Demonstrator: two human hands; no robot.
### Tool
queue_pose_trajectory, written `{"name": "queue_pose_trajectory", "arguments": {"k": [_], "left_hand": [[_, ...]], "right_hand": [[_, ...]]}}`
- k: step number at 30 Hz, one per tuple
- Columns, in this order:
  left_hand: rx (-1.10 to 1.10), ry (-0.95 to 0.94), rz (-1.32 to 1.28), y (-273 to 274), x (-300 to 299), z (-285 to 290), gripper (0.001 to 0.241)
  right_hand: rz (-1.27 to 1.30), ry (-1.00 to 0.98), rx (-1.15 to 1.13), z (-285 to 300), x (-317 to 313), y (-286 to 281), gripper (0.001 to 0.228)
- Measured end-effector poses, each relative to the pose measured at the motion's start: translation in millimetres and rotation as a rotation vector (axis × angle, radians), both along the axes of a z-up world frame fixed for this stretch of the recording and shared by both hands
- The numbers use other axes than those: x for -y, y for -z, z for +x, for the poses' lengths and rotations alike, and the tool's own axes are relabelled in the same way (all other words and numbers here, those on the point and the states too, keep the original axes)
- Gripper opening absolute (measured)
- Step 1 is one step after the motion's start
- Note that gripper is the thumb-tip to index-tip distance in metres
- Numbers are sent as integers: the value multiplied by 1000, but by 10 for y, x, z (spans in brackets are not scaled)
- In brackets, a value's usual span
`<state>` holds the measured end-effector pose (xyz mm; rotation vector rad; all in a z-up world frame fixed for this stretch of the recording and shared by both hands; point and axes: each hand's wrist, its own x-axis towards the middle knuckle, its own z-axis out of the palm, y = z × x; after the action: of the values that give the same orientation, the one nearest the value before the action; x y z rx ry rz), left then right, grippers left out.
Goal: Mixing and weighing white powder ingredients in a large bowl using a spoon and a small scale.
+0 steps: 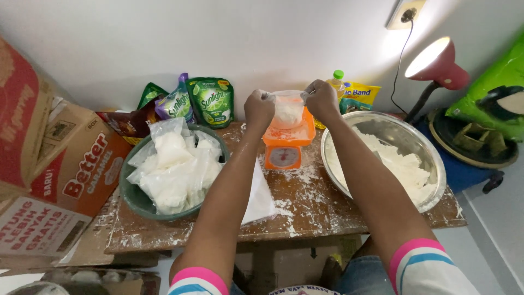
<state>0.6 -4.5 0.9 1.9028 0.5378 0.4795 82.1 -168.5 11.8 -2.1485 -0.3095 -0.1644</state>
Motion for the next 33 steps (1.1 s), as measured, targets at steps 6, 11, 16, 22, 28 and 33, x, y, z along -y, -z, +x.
{"name": "queue_pose_trajectory", "arguments": {"k": [6,11,16,22,28,33], "left_hand": [[58,26,42,-133,-80,2,33],[135,14,78,-267,-142,115,32],[193,8,77,-459,-104,-7,26],[177,81,32,-739,-32,-247,12],[188,89,24,-776,7,-276,14],[200,93,6,-752,91,-246,15]], "right_hand": [[-48,-5,53,44,-11,-95,15],[-23,-19,141,-38,25,-313,11],[35,-49,209,-60,76,-476,8],[164,-18,23,-292,95,-725,17],[198,-11,47,-258,123,-698,18],[197,-12,36,-313,226,-731,14]]}}
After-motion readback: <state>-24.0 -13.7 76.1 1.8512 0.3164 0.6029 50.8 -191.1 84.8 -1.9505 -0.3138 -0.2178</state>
